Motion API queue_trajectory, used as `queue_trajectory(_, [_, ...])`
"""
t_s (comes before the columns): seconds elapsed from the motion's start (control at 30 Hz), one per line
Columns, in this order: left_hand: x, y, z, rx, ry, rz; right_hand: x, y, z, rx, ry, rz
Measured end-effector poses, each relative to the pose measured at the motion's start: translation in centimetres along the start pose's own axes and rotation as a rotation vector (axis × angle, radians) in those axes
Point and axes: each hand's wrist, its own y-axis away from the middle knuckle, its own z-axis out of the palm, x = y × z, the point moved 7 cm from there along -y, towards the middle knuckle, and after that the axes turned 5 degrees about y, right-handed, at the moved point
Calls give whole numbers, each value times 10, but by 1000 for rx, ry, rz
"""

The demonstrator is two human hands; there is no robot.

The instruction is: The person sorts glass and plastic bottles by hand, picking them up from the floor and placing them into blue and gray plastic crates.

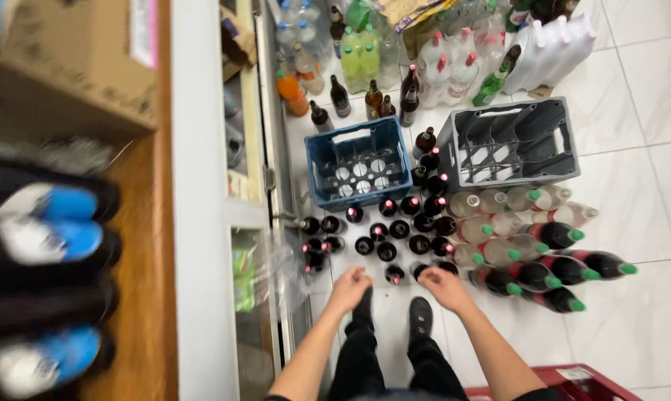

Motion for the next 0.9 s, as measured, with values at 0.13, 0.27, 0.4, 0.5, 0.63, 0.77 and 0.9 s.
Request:
queue_trajectory(0.13, [-62,-100,19,-123,-208,-101,95,-101,76,-53,26,177])
queue_trajectory(0.27, [-137,-213,36,-158,-255,-119,141,-199,142,-80,22,180])
queue_trajectory(0.4, [-169,-288,55,-193,-259,-90,172,-284,189,-66,41,88])
queue_trajectory(0.5, [-221,-345,72,-69,-276,115,192,-321,217,-37,58,-73])
queue_trajectory(0.63, [-246,-384,92,-11,-218,439,200,-350,238,142,94,-482])
queue_trajectory(0.77, [-245,-396,96,88,-61,632,190,-360,246,212,97,-665])
queue_trajectory(0.9, [-265,-411,106,128,-4,611,192,-370,263,186,25,-685])
